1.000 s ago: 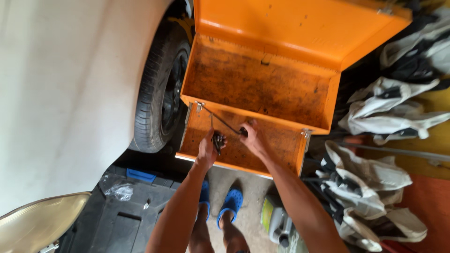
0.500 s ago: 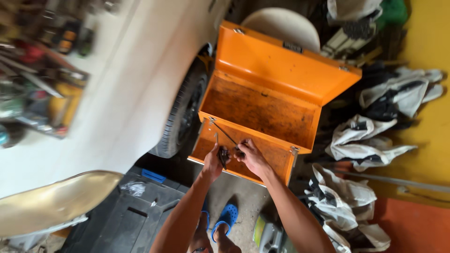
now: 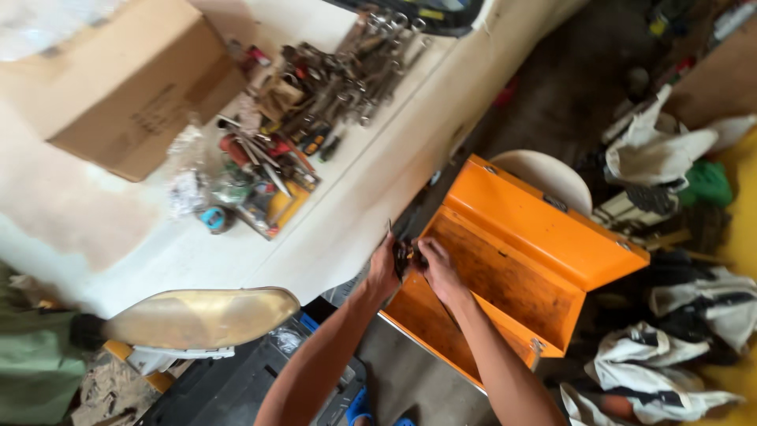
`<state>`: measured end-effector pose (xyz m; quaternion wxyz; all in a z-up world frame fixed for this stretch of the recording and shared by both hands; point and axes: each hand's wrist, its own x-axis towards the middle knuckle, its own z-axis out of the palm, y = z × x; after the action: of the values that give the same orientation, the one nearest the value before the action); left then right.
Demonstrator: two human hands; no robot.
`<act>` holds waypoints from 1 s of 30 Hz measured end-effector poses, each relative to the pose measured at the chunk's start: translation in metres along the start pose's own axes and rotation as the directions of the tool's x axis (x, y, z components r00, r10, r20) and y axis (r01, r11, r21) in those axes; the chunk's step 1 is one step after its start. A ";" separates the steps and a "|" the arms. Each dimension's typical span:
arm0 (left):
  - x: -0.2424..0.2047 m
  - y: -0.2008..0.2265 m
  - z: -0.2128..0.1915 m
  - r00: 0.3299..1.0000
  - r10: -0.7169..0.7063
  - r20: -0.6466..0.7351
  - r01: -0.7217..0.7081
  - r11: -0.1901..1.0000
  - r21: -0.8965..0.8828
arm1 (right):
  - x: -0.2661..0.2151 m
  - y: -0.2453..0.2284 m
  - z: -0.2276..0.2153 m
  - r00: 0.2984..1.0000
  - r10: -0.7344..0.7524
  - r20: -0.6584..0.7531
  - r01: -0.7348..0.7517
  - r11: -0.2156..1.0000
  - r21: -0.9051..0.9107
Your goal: The person repeatedly opens an orange toolbox drawer, picks up various hand tools such as wrenches, pliers, and screwdrivers, and places them on the hood of a white car. The person continues this cycle of retrieving and placing tools for the duration of the clip.
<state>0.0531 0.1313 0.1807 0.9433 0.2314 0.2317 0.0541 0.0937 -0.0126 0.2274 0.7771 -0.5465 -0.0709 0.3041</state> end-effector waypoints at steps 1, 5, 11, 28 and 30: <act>-0.001 0.019 0.006 0.999 0.039 0.022 -0.039 0.999 -0.015 | 0.008 -0.009 0.015 1.000 -0.009 0.020 0.009 1.000 -0.001; -0.005 0.101 0.018 0.998 0.057 -0.017 -0.055 0.995 0.085 | 0.031 -0.045 0.073 0.994 -0.009 0.112 0.011 1.000 -0.020; -0.015 0.196 0.005 0.993 0.121 -0.001 -0.120 0.987 0.108 | 0.061 -0.071 0.148 0.961 0.124 0.248 -0.106 0.991 -0.083; 0.011 0.402 -0.062 0.892 0.377 -0.249 -0.359 0.926 0.113 | 0.267 -0.090 0.305 0.825 0.133 0.550 0.457 0.417 -0.786; 0.017 0.413 -0.067 0.866 0.422 -0.268 -0.398 0.906 0.141 | 0.291 -0.102 0.334 0.753 0.080 0.654 0.612 0.280 -0.739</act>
<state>0.0389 0.5287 0.3118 0.8552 0.3027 0.3162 0.2776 0.2205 0.3945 0.3853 0.2960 -0.7450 -0.5598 0.2100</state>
